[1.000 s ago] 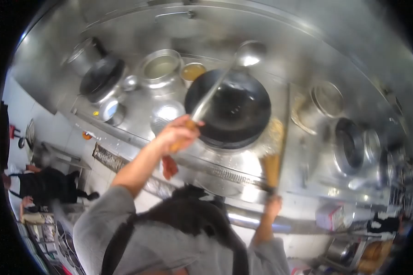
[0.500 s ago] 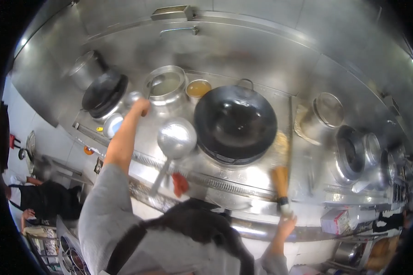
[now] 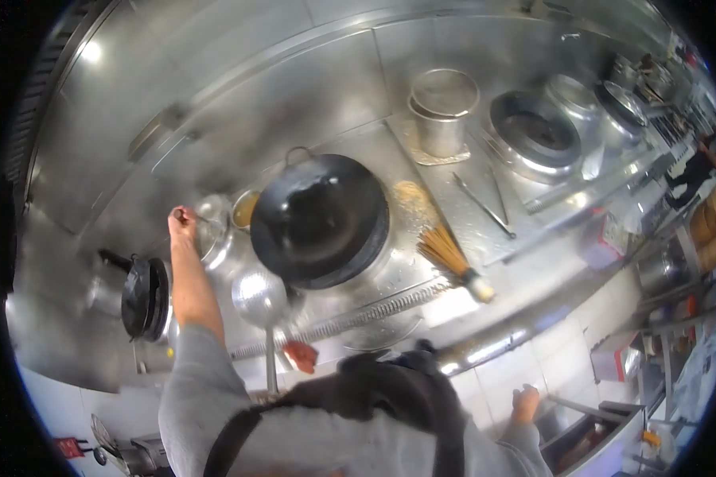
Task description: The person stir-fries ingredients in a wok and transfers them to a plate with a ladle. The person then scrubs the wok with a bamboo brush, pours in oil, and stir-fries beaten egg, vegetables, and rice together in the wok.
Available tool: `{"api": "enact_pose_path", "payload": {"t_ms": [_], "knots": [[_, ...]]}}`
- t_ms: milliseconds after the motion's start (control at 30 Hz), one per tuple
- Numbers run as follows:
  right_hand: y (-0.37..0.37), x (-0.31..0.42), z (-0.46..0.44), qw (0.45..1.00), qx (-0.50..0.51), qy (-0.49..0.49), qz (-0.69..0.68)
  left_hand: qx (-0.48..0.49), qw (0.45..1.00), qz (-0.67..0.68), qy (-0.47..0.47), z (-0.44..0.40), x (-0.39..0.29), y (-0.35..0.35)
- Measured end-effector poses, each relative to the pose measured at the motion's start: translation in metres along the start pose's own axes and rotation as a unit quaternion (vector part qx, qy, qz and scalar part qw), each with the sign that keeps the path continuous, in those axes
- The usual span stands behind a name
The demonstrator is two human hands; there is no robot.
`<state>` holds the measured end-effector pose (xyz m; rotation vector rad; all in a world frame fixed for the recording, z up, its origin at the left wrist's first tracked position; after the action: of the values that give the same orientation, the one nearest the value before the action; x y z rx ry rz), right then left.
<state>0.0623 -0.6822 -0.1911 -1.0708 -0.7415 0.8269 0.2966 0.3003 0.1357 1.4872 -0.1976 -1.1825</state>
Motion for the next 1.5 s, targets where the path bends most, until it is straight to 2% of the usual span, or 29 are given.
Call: {"api": "enact_pose_path", "payload": {"t_ms": [100,133,167,200,233,300,333,400,600,667,733,767,800,833,900,967,1067,1100,1133,1167,1200,1233,1267,1300,1333,1367,1400,1433,1500], "knots": [[0.014,-0.022,0.001,0.999,0.030,0.011,0.013,0.017,0.995,-0.100,-0.008,-0.009,0.000,0.042],[0.019,-0.029,-0.002,0.999,0.008,-0.031,0.017,0.013,0.994,-0.106,-0.015,-0.008,0.003,0.051],[0.016,-0.026,-0.005,0.999,0.014,-0.027,0.020,0.041,0.981,-0.185,-0.040,0.004,0.005,0.070],[0.009,-0.015,-0.010,0.999,0.009,-0.029,-0.020,0.069,0.961,-0.261,-0.063,0.016,0.009,0.088],[0.004,-0.008,-0.020,0.998,0.002,-0.031,-0.061,0.065,0.960,-0.264,-0.065,0.026,0.018,0.101],[0.011,-0.002,-0.048,0.996,-0.014,-0.057,-0.062,0.027,0.892,-0.450,0.001,0.049,0.042,0.129],[0.007,0.006,-0.060,0.995,0.003,-0.061,-0.076,0.024,0.892,-0.452,0.003,0.065,0.056,0.145],[-0.010,0.026,-0.081,0.994,0.022,-0.064,-0.090,0.015,0.818,-0.573,0.041,0.097,0.088,0.174],[-0.032,0.043,-0.098,0.987,-0.011,-0.062,-0.146,0.073,0.785,-0.613,0.047,0.123,0.189,0.211],[-0.036,0.033,-0.081,0.989,-0.012,-0.049,-0.138,0.130,0.780,-0.612,0.026,0.139,0.226,0.222],[-0.026,0.011,-0.067,0.993,-0.020,-0.026,-0.111,0.132,0.685,-0.714,0.047,0.117,0.270,0.220],[-0.023,-0.001,-0.054,0.994,-0.023,-0.019,-0.109,0.149,0.625,-0.766,0.036,0.132,0.289,0.231],[-0.024,-0.012,-0.035,0.995,0.000,0.005,-0.103,0.174,0.571,-0.796,0.097,0.140,0.311,0.232],[-0.022,-0.025,-0.015,0.995,0.023,0.030,-0.096,0.174,0.536,-0.822,0.080,0.178,0.328,0.246],[-0.016,-0.049,0.031,0.998,0.030,0.049,-0.021,0.188,0.473,-0.860,0.029,0.182,0.371,0.237],[0.002,-0.079,0.074,0.998,0.027,0.061,0.011,0.181,0.463,-0.868,-0.002,0.199,0.406,0.226],[0.013,-0.105,0.131,0.992,0.081,0.092,-0.014,0.196,0.417,-0.887,0.035,0.226,0.458,0.196],[0.009,-0.106,0.147,0.989,0.090,0.113,-0.034,0.258,0.328,-0.909,-0.015,0.219,0.484,0.177],[0.028,-0.116,0.153,0.991,0.072,0.105,0.049,0.287,0.339,-0.896,-0.026,0.226,0.502,0.165],[0.041,-0.126,0.163,0.996,0.002,0.090,0.010,0.315,0.351,-0.881,-0.038,0.234,0.520,0.154],[0.043,-0.135,0.165,0.994,0.063,0.080,0.027,0.342,0.362,-0.865,-0.052,0.242,0.540,0.144],[0.034,-0.131,0.169,0.973,0.095,0.211,-0.027,0.340,0.323,-0.882,-0.032,0.227,0.573,0.124],[0.034,-0.129,0.178,0.985,0.001,0.169,-0.047,0.358,0.314,-0.879,0.005,0.235,0.593,0.114],[0.052,-0.140,0.172,0.987,0.002,0.154,-0.053,0.322,0.356,-0.873,-0.093,0.229,0.616,0.103],[0.042,-0.135,0.161,0.972,0.048,0.208,-0.102,0.397,0.173,-0.899,-0.065,0.247,0.628,0.112],[0.020,-0.127,0.156,0.967,0.038,0.220,-0.125,0.278,0.354,-0.884,-0.129,0.229,0.662,0.091],[0.001,-0.123,0.149,0.962,0.027,0.228,-0.148,0.294,0.383,-0.864,-0.144,0.278,0.653,0.119],[-0.005,-0.125,0.140,0.953,0.012,0.245,-0.179,0.283,0.482,-0.810,-0.177,0.262,0.681,0.100],[-0.014,-0.133,0.128,0.938,-0.009,0.259,-0.231,0.311,0.422,-0.830,-0.191,0.212,0.742,0.069]]}}
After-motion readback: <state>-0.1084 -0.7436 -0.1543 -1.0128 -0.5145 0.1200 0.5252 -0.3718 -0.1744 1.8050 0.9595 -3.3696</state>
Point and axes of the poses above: each hand's wrist, its own z-axis away from the middle knuckle, its own y-axis out of the palm, x = y × z, the point moved 2 cm from there along -z, towards the middle knuckle, and after that the axes turned 8 degrees about z, right-handed, at the moved point
